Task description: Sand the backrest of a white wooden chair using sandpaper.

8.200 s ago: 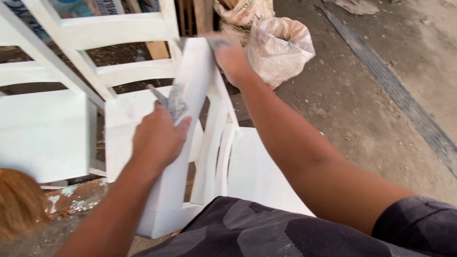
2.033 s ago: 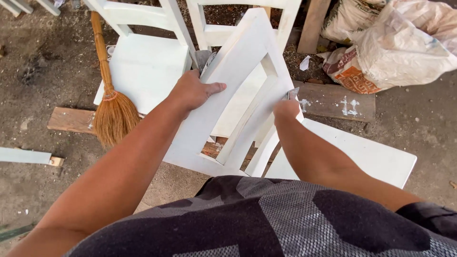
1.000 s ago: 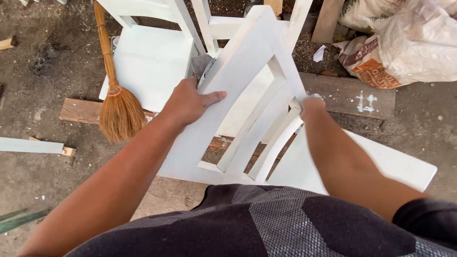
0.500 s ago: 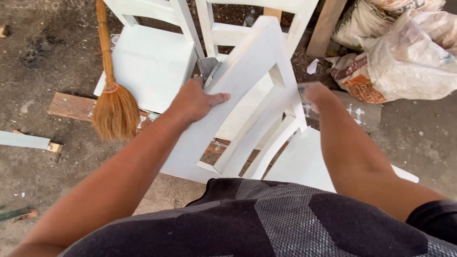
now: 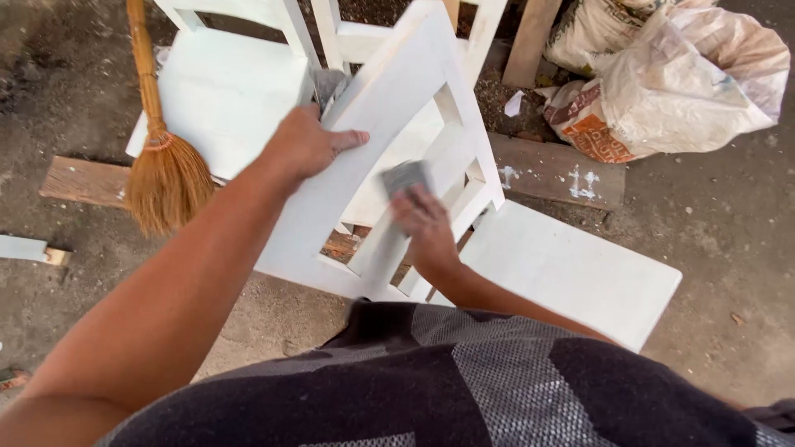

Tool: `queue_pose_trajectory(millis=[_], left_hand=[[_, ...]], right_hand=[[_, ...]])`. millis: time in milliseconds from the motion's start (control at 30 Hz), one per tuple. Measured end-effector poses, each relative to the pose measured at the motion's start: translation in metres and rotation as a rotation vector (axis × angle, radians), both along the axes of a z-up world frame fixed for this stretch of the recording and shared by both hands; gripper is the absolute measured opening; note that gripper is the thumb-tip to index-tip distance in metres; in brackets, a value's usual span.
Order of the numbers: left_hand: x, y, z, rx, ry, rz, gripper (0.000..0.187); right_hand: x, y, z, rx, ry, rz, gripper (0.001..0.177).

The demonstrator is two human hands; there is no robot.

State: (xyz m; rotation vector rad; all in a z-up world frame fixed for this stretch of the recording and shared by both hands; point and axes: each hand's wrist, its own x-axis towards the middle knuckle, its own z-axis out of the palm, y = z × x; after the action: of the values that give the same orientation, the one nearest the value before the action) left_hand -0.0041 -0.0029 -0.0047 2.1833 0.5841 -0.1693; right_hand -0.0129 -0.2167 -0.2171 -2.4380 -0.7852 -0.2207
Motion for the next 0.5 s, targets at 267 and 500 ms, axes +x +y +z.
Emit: queue_pose_trajectory(millis=[267, 500], left_hand=[[0.001, -0.004, -0.003, 0.012, -0.165, -0.077, 0.060], [0.015, 0.008, -0.020, 0.097, -0.131, -0.093, 0.066]], right_hand=[[0.111, -0.025, 0.048, -0.636, -0.010, 0.160, 0.083], [0.033, -0.008, 0.015, -0.643, -0.092, 0.327, 0.082]])
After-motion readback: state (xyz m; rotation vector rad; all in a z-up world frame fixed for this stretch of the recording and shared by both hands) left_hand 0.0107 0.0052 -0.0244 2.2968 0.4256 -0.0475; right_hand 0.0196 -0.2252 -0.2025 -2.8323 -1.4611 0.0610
